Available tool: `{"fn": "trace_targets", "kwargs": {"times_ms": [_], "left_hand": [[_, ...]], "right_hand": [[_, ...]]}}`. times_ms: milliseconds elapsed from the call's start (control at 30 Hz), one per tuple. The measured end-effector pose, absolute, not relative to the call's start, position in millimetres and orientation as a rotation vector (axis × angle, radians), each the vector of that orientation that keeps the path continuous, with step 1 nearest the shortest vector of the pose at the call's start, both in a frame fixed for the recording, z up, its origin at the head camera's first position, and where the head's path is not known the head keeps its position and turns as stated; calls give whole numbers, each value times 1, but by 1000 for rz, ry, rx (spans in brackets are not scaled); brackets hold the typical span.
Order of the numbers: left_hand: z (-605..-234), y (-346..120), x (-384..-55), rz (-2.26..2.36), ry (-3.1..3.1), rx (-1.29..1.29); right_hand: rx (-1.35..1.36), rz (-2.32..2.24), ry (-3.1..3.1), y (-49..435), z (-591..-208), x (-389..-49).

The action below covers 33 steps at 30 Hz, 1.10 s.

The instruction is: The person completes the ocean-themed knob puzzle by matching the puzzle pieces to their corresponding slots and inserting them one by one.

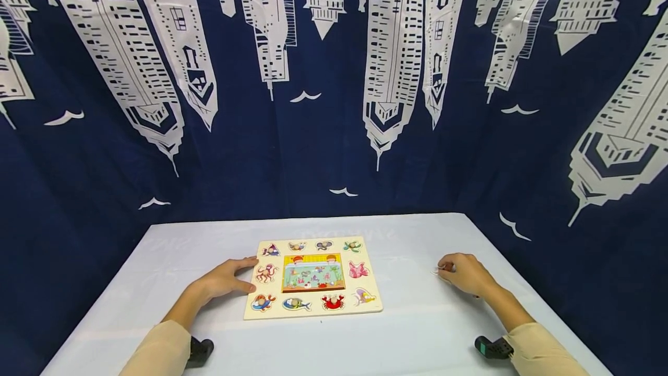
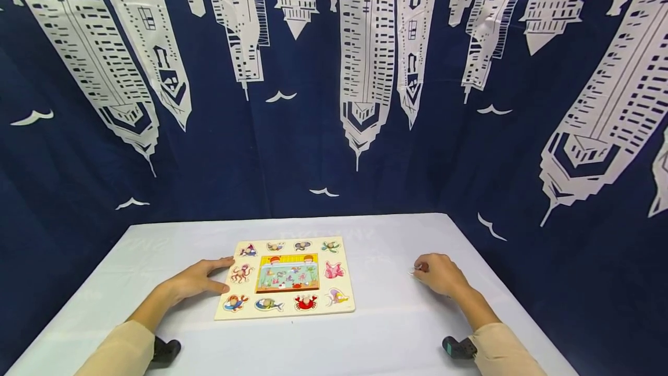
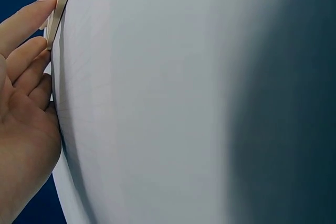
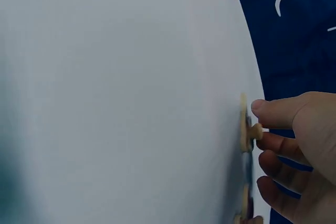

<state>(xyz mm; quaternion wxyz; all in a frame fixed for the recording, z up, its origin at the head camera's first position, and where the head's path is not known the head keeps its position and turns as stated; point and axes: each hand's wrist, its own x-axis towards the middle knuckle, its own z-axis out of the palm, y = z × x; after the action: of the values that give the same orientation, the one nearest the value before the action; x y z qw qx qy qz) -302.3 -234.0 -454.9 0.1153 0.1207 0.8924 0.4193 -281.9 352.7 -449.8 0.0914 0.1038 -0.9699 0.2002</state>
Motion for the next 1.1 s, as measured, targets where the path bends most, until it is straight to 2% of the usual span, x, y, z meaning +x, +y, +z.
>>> {"fn": "trace_targets", "kwargs": {"times_ms": [700, 1100], "left_hand": [[-455, -235, -302, 1216, 2617, 336], [-453, -233, -301, 1216, 2617, 342]], "right_hand": [[283, 790, -2800, 366, -468, -285], [365, 862, -2759, 350, -462, -290]]}}
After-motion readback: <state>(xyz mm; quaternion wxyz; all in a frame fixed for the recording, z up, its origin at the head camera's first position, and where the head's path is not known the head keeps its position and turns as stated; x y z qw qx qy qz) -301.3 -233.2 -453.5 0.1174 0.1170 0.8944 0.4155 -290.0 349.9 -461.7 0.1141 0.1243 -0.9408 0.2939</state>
